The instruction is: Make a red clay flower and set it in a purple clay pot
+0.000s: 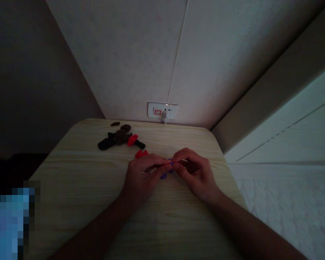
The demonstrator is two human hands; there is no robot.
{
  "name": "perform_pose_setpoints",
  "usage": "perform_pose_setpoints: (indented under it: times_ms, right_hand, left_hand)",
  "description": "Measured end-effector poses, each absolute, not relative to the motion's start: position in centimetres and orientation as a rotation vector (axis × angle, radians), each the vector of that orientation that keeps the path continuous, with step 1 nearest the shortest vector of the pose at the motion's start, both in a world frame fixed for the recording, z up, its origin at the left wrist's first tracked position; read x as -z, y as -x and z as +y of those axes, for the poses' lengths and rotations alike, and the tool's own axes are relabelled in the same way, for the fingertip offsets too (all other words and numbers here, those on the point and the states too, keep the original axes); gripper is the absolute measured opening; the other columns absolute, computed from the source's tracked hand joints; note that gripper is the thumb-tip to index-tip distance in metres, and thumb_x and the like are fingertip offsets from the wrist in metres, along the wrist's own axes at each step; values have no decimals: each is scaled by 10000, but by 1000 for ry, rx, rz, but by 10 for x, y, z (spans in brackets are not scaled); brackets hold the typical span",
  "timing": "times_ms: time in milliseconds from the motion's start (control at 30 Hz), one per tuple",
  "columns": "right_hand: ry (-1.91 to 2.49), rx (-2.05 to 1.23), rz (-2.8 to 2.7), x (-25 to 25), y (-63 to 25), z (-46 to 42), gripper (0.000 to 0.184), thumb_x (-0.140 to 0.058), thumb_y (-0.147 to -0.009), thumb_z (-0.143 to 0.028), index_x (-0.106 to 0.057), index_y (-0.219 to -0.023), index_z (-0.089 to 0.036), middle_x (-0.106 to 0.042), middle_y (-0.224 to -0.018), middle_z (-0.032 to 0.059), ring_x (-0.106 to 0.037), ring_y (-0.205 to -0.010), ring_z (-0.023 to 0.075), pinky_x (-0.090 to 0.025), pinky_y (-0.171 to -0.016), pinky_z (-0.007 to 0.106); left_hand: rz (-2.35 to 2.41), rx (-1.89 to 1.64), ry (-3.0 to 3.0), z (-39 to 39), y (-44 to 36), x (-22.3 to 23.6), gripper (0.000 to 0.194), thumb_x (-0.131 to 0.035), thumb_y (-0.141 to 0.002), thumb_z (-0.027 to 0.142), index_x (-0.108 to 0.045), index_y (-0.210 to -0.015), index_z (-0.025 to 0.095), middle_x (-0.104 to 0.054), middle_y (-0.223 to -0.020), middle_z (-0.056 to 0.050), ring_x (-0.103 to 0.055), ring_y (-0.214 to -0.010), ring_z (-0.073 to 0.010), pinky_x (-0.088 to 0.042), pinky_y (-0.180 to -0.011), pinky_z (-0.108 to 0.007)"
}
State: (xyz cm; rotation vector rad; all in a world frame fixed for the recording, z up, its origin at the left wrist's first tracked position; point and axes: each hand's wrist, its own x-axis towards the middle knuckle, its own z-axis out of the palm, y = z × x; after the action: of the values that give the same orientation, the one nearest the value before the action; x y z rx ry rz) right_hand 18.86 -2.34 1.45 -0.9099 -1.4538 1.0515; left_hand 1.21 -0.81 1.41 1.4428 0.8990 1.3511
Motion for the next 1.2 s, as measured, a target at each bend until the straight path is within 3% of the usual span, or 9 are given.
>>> perform_pose_setpoints:
  times_ms: [133, 400, 600, 733, 900, 1033, 1200]
  right_hand:
    - [920, -1107, -1445, -14, -190, -25, 47, -731, -923, -231, -715, -967, -228, -658, -942, 40, -647, -846, 154, -582, -750, 281]
    - [913, -1138, -1413, -14, -191, -24, 18, -745, -913, -214, -736, -905, -226, -664, -865, 16, -645, -784, 126, -587, -703, 237]
    - [892, -1110, -1364, -15, -188, -23, 94, -802, -867, -203, -798, -950, -248, -740, -906, 35, -705, -843, 155, -633, -759, 281]
    - [916, -1003, -1426, -16, -188, -22, 98, -811, -862, -205, -825, -945, -254, -765, -897, 50, -722, -831, 169, -637, -718, 284]
    - [941, -1055, -1347, -15, -190, -21, 168, -864, -813, -256, -834, -976, -282, -790, -971, 45, -754, -886, 186, -658, -783, 319]
    - [954, -974, -1379, -16, -190, -22, 101, -857, -822, -265, -846, -919, -292, -799, -918, 47, -748, -824, 186, -646, -709, 312]
    - [952, -938, -1395, -16, -190, -22, 136, -851, -830, -255, -847, -957, -305, -801, -920, 43, -744, -840, 188, -643, -738, 323]
  left_hand:
    - [920, -1324, -1334, -8, -11, -13, 116, -881, -709, 144, -836, -784, 221, -802, -701, -2, -751, -595, -158, -620, -571, -212]
    - [861, -1313, -1459, -7, -10, -11, 160, -858, -743, 137, -836, -868, 234, -816, -812, -11, -767, -713, -145, -632, -656, -203]
    - [870, -1315, -1443, -6, -10, -12, 58, -766, -843, 157, -799, -854, 203, -755, -803, -7, -739, -721, -121, -614, -642, -182]
    - [829, -1282, -1383, -6, -10, -11, 42, -776, -835, 191, -772, -877, 187, -742, -830, -15, -741, -747, -142, -628, -658, -215]
    - [874, -1267, -1339, -8, -11, -12, 72, -788, -830, 228, -753, -863, 175, -743, -826, -27, -744, -745, -155, -632, -655, -227]
    - [874, -1266, -1384, -8, -11, -12, 110, -770, -849, 259, -775, -931, 186, -771, -895, -49, -759, -790, -175, -648, -692, -260]
    - [912, -1288, -1452, -8, -11, -15, 75, -769, -838, 222, -802, -895, 185, -789, -866, -48, -762, -764, -168, -648, -679, -249]
